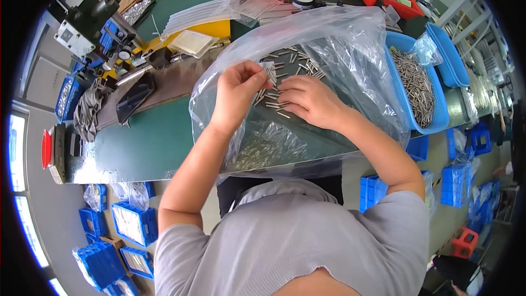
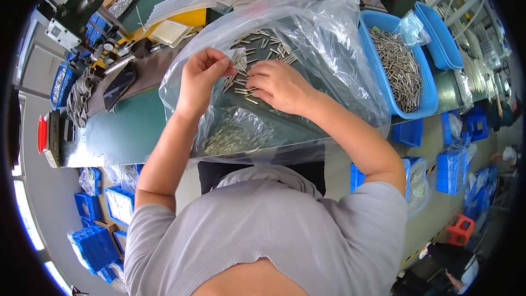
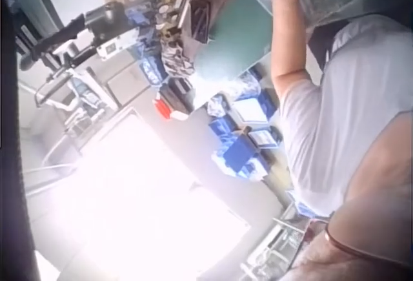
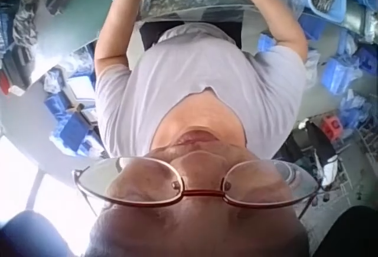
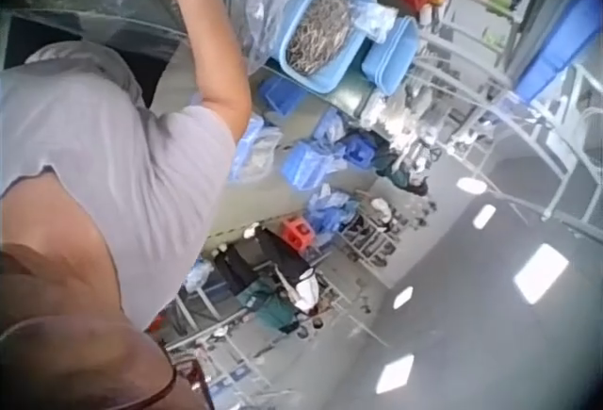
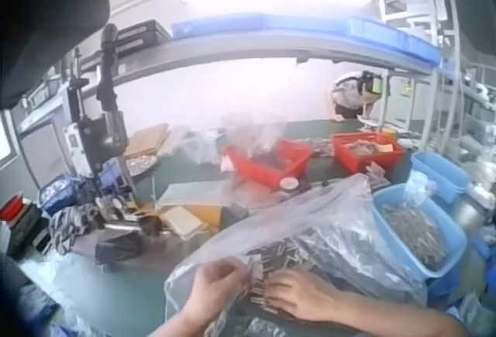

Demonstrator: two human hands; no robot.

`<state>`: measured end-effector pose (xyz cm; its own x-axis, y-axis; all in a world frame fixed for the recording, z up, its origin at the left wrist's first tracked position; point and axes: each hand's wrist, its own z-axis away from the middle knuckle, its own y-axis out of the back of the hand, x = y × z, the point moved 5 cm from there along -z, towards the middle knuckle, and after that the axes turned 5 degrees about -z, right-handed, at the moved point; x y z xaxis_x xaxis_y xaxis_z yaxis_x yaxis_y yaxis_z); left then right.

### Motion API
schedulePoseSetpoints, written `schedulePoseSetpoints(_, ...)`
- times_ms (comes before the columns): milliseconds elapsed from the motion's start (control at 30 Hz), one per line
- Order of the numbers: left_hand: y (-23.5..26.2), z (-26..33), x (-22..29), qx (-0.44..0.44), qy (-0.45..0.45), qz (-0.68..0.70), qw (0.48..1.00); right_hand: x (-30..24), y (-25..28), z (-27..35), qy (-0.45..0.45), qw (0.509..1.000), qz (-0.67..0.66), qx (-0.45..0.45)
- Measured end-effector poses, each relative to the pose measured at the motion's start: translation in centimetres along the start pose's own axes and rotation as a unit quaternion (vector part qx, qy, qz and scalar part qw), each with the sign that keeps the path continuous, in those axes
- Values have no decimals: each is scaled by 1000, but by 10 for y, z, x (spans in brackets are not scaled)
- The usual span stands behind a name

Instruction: Inspecting and sorting small metal pins from a plastic bag on a workbench.

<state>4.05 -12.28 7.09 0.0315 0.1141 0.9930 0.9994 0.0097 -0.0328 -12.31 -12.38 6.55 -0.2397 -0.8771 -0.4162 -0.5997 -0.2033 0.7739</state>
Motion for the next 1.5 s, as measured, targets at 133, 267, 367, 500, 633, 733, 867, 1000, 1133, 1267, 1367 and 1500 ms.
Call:
schedulePoseSetpoints(133, -4, 1, 13, -53, 121, 67, 989, 0, 0, -3, -17, 999, -39, -5)
schedulePoseSetpoints(267, -6, 2, 23, -96, 173, 101, 975, 2, 2, -12, -45, 995, -47, -81)
schedulePoseSetpoints(367, -14, 5, 22, -136, 195, 100, 966, -3, 6, -20, -60, 988, -18, -140)
schedulePoseSetpoints(500, -19, 4, -6, -130, 190, 139, 963, 12, 28, -24, -101, 984, -107, -106)
schedulePoseSetpoints(633, -15, 0, -27, -120, 184, 185, 958, 31, 36, -17, -204, 969, -83, -112)
schedulePoseSetpoints(733, -10, -5, -38, -113, 165, 178, 963, 35, 27, -10, -181, 977, -94, -66)
schedulePoseSetpoints(867, -8, 0, -33, -88, 165, 151, 971, 34, 28, -10, -171, 979, -76, -82)
schedulePoseSetpoints(1000, -5, 3, -34, -87, 166, 151, 971, 29, 23, -11, -165, 977, -56, -120)
schedulePoseSetpoints(1133, -6, 5, -33, -89, 178, 164, 966, 18, 15, -15, -117, 988, -29, -96)
schedulePoseSetpoints(1267, -8, 7, -31, -94, 180, 187, 961, 15, 9, -14, -88, 992, -24, -91)
schedulePoseSetpoints(1367, -7, 7, -34, -102, 185, 196, 958, 13, 8, -13, -86, 992, -21, -92)
schedulePoseSetpoints(1500, -7, 5, -36, -106, 185, 238, 948, 15, 10, -11, -104, 991, -11, -88)
